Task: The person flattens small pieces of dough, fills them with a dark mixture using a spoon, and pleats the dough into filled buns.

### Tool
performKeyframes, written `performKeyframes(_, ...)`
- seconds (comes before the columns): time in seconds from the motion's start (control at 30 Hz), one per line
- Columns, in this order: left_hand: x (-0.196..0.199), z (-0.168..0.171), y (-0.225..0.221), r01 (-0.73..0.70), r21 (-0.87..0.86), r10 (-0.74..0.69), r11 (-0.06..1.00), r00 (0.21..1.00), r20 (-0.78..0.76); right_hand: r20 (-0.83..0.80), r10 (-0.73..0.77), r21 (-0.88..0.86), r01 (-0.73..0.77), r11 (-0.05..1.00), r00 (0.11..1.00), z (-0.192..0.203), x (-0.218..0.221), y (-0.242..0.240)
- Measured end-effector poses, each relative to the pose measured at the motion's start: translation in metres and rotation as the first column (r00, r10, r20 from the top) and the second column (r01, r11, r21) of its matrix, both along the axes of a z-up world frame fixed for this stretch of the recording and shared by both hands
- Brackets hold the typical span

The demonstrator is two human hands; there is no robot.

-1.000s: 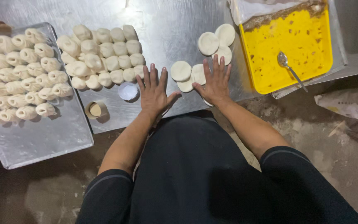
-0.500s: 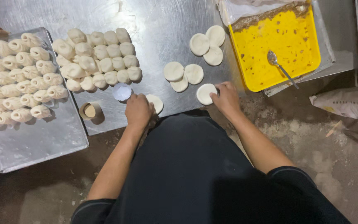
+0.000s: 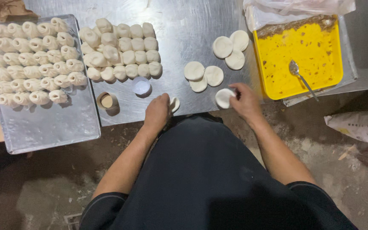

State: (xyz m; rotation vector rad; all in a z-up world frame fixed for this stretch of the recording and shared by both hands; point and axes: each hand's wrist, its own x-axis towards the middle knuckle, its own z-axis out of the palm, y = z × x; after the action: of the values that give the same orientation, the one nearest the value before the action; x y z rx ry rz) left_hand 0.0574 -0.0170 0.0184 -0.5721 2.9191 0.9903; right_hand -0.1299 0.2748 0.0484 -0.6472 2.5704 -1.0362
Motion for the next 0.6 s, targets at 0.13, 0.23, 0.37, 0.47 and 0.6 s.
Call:
performKeyframes(0.13,0.007,0.047,0.004,0.018,0.029,-0.012,0.999,0.981,-0.194,-0.013,-0.111,-0.018,0.11,0.994,0.994,0.011,-0.026,0.011)
performKeyframes(0.23,0.005,0.081,0.008,-0.119,0.375,0.182,0.919,0.974,-0.138,-0.527,0.138,0.247,-0.004,0.969,0.839,0.024,-0.03,-0.005)
performKeyframes(0.37,-0.012,0.119,0.003,-0.048,0.935,0.266,0.353,0.963,-0.051,0.481,0.308,-0.336,-0.151,0.93,0.821,0.062,0.014,-0.063)
performKeyframes(0.47,-0.013,0.156,0.004,-0.055,0.864,0.19,0.5,0.981,-0.048,0.574,0.455,-0.651,0.042,0.758,0.68,0.094,0.046,-0.086)
performKeyframes(0.6,-0.001,0.189,0.001,0.123,0.842,0.225,0.525,0.934,-0.278,0.58,0.356,-0.682,0.197,0.705,0.732,0.119,0.068,-0.094)
